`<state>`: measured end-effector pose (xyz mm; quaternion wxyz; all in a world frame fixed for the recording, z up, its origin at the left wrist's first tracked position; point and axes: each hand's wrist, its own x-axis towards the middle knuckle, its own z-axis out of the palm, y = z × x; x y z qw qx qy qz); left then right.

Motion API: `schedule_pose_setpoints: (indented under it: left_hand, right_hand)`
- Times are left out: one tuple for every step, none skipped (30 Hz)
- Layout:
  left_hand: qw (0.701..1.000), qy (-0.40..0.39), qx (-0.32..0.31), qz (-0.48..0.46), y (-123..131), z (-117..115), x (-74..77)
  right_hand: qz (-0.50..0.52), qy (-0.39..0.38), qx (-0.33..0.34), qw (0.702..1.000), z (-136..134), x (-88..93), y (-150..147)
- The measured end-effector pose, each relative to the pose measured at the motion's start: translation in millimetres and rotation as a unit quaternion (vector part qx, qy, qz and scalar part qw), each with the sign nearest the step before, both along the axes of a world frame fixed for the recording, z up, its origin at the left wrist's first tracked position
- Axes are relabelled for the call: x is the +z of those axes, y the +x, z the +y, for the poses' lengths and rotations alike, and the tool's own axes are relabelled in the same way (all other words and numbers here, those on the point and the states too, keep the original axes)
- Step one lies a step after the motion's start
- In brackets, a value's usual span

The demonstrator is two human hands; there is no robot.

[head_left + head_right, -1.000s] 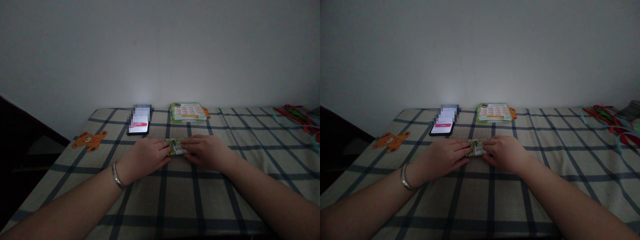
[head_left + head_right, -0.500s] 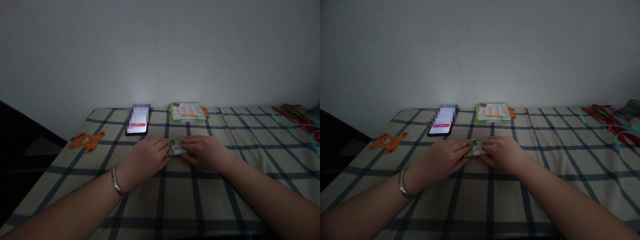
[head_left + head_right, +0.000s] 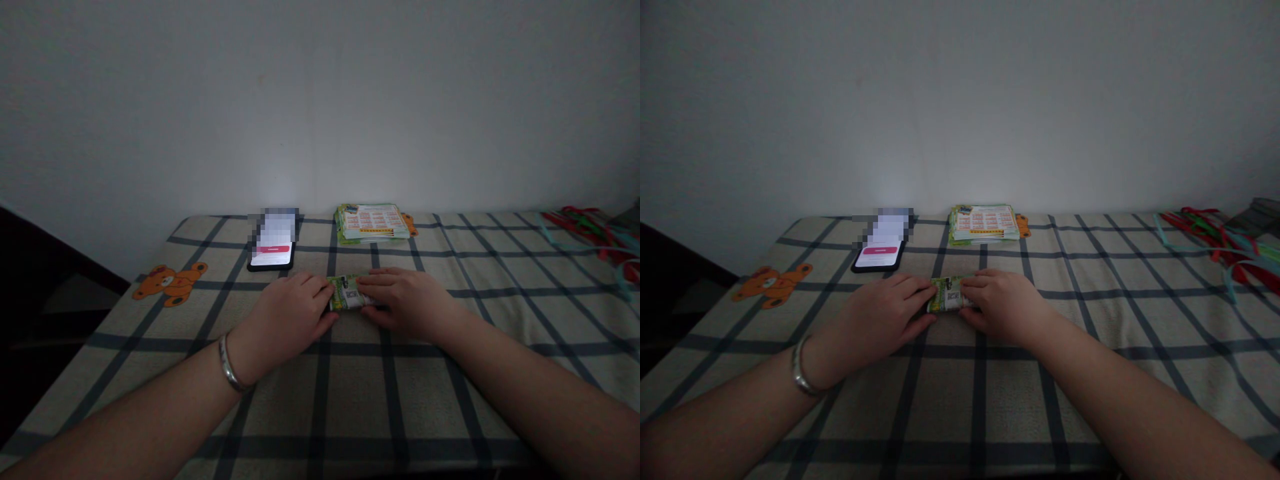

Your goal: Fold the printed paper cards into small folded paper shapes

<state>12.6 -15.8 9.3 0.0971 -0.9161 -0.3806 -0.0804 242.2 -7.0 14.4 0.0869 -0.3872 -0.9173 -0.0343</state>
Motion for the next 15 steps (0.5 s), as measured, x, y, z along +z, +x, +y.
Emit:
schedule_pose_setpoints:
  left_hand:
    - [1.000, -0.001, 0.004, 0.000, 0.2, -0.3, -0.1]
    - [1.000, -0.003, 0.007, 0.000, 0.3, -0.5, -0.1]
    - [1.000, -0.003, 0.009, 0.000, 0.5, -0.5, -0.1]
    - [1.000, -0.002, 0.010, 0.000, 0.6, -0.5, 0.0]
    - [1.000, -0.002, 0.010, 0.000, 0.7, -0.3, 0.1]
    - [1.000, -0.001, 0.008, 0.000, 0.7, 0.1, 0.1]
    - [1.000, 0.002, 0.007, 0.000, 0.7, 0.4, 0.3]
    - [1.000, 0.006, 0.005, -0.001, 0.6, 0.8, 0.4]
    - [1.000, 0.009, 0.003, -0.001, 0.5, 1.1, 0.5]
    - [1.000, 0.012, 0.000, -0.001, 0.5, 1.3, 0.6]
    - [1.000, 0.013, -0.002, -0.001, 0.5, 1.4, 0.7]
    - [1.000, 0.013, -0.003, -0.001, 0.6, 1.4, 0.8]
    - [1.000, 0.011, -0.003, 0.000, 0.9, 1.3, 0.8]
    - [1.000, 0.009, -0.001, 0.001, 1.2, 1.3, 0.7]
    - [1.000, 0.008, 0.001, 0.002, 1.7, 1.2, 0.6]
  right_hand:
    - [0.003, 0.003, 0.004, 1.000, 0.5, -0.4, -0.1]
    - [0.006, 0.006, 0.008, 1.000, 1.0, -0.8, -0.2]
    - [0.009, 0.008, 0.012, 1.000, 1.4, -1.1, -0.3]
    - [0.010, 0.010, 0.015, 1.000, 1.7, -1.3, -0.5]
    - [0.010, 0.011, 0.017, 1.000, 1.8, -1.5, -0.6]
    - [0.008, 0.012, 0.017, 1.000, 1.7, -1.6, -0.7]
    - [0.005, 0.013, 0.016, 1.000, 1.6, -1.7, -0.7]
    - [0.003, 0.013, 0.016, 1.000, 1.3, -1.7, -0.6]
    - [0.001, 0.014, 0.016, 1.000, 1.0, -1.8, -0.4]
    - [0.001, 0.016, 0.017, 1.000, 0.8, -1.9, -0.2]
    - [0.002, 0.018, 0.016, 1.000, 0.6, -2.0, 0.0]
    - [0.002, 0.021, 0.015, 1.000, 0.5, -2.0, 0.1]
    - [0.003, 0.022, 0.013, 1.000, 0.5, -2.0, 0.1]
    - [0.002, 0.021, 0.012, 1.000, 0.5, -1.8, 0.0]
    - [0.001, 0.019, 0.010, 1.000, 0.5, -1.6, -0.2]
